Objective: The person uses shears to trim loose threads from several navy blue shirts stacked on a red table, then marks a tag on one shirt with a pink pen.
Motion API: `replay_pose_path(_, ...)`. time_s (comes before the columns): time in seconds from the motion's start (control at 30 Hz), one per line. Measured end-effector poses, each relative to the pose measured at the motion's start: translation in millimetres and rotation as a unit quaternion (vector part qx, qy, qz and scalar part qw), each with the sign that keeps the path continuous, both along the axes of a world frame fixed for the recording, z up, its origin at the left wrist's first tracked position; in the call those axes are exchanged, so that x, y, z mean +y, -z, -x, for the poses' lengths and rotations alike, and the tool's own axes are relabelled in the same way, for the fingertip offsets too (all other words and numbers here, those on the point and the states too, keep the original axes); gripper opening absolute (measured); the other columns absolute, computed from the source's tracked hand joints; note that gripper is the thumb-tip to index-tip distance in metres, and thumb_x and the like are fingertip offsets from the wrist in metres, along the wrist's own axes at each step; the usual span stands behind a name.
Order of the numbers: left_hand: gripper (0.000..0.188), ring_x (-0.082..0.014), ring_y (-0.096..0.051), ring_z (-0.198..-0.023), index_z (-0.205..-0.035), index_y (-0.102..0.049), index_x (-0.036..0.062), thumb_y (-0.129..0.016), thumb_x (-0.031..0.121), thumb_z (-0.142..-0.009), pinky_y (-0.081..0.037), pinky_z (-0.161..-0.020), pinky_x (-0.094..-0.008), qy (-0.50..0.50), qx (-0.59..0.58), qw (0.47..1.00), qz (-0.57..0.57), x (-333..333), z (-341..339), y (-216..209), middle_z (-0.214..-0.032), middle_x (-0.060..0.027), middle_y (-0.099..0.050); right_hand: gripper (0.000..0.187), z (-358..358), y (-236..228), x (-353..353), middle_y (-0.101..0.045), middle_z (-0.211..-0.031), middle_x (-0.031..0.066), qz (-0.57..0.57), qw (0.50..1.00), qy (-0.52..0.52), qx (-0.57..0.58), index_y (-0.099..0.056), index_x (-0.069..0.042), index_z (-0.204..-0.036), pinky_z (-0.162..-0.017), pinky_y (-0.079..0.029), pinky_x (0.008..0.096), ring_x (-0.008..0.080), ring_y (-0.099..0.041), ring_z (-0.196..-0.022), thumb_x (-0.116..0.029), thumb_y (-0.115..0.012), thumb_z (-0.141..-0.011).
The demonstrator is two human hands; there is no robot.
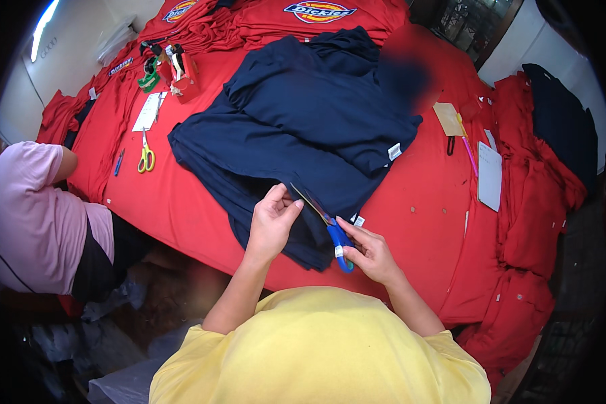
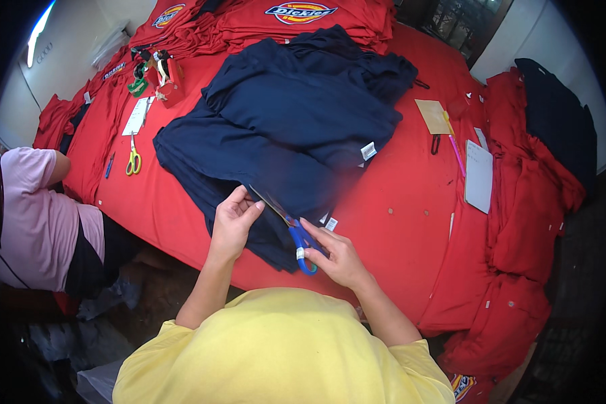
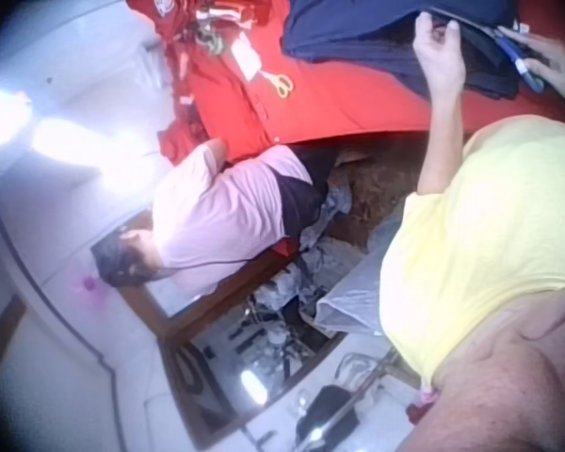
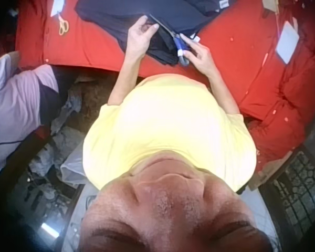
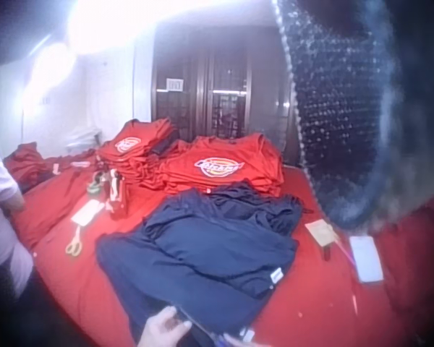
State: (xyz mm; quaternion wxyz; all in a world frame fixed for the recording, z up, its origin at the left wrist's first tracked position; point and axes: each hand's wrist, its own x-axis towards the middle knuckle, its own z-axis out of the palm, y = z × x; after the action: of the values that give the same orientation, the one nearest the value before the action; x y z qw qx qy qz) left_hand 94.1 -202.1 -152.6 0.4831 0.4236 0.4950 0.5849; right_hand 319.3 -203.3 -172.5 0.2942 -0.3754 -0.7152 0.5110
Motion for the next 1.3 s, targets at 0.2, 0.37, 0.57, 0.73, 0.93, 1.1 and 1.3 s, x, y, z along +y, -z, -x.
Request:
replay_pose_path(0.2, 0.034, -0.0073, -0.056, -0.088, -0.121, -0.055, -0.0039, -0.058, -0.006, -0.087, -0.046, -0.08, -0.0216, 0.018, -0.05, 0.999, 0.002, -6.4, -2.4, -4.8, -0.097, -0.0028, -0.06, 0.051, 5.3, 6.9, 13.7, -0.066, -0.109, 0.0157, 0.019, 1.0, -0.012, 0.013, -0.048, -0.007, -0.139, -0.082, -0.049, 0.0314, 0.0196, -0.064, -0.091, -0.014, -0.06, -0.09)
replay_pose_path(0.37, 0.034, -0.0073, -0.055, -0.088, -0.122, -0.055, -0.0031, -0.058, -0.004, -0.088, -0.045, -0.081, -0.0226, -0.021, -0.064, 0.998, -0.01, -1.1, 6.0, 6.0, -0.097, -0.0027, -0.058, 0.048, 9.8, 4.5, 14.6, -0.062, -0.102, 0.0078, 0.069, 0.998, -0.012, 0.007, -0.048, -0.005, -0.139, -0.074, -0.048, 0.0237, 0.0119, -0.058, -0.082, -0.007, -0.057, -0.091)
replay_pose_path(0.57, 0.033, -0.0062, -0.053, -0.086, -0.12, -0.055, -0.0005, -0.056, -0.006, -0.087, -0.043, -0.079, -0.0214, 0.005, -0.073, 0.997, 0.001, -1.7, 14.1, 2.5, -0.096, -0.0024, -0.058, 0.047, 23.7, -8.0, 29.4, -0.065, -0.103, 0.0139, -0.069, 0.996, -0.051, -0.019, -0.051, -0.006, -0.136, -0.076, -0.05, 0.0323, 0.0206, -0.063, -0.079, -0.012, -0.058, -0.09)
replay_pose_path(0.73, 0.031, -0.0068, -0.055, -0.086, -0.116, -0.056, -0.0001, -0.055, -0.007, -0.087, -0.044, -0.08, -0.0219, -0.012, -0.113, 0.993, 0.021, -0.5, 14.5, -3.6, -0.096, -0.0014, -0.059, 0.049, 26.6, 9.4, 37.8, -0.064, -0.101, 0.0148, -0.026, 0.999, -0.039, 0.012, -0.05, -0.005, -0.136, -0.075, -0.05, 0.0328, 0.0225, -0.063, -0.082, -0.013, -0.06, -0.089)
replay_pose_path(0.93, 0.032, -0.008, -0.057, -0.087, -0.117, -0.055, -0.0005, -0.055, -0.008, -0.086, -0.046, -0.08, -0.0239, -0.039, -0.111, 0.993, 0.005, 6.3, 27.2, 9.5, -0.098, -0.0022, -0.06, 0.049, 33.1, -14.0, 37.7, -0.064, -0.102, 0.0148, -0.054, 0.996, -0.069, -0.033, -0.05, -0.005, -0.136, -0.076, -0.05, 0.0323, 0.0227, -0.063, -0.083, -0.013, -0.061, -0.089)
replay_pose_path(1.1, 0.036, -0.0085, -0.058, -0.087, -0.121, -0.053, -0.0011, -0.055, -0.009, -0.086, -0.046, -0.081, -0.0239, -0.023, -0.086, 0.996, 0.012, 1.7, 23.5, -0.6, -0.099, -0.0033, -0.06, 0.049, 39.6, -14.2, 45.7, -0.064, -0.098, 0.0141, -0.087, 0.993, -0.077, -0.016, -0.05, -0.004, -0.136, -0.077, -0.05, 0.032, 0.0224, -0.063, -0.082, -0.011, -0.061, -0.089)
replay_pose_path(1.3, 0.039, -0.0104, -0.056, -0.095, -0.126, -0.052, -0.0022, -0.054, -0.009, -0.087, -0.044, -0.088, -0.0248, -0.072, -0.126, 0.989, -0.016, 4.9, 32.3, 11.5, -0.105, -0.0055, -0.059, 0.049, 45.5, 2.5, 53.7, -0.064, -0.092, 0.0134, -0.062, 0.996, -0.071, -0.007, -0.049, -0.004, -0.137, -0.077, -0.05, 0.0333, 0.024, -0.062, -0.079, -0.011, -0.061, -0.089)
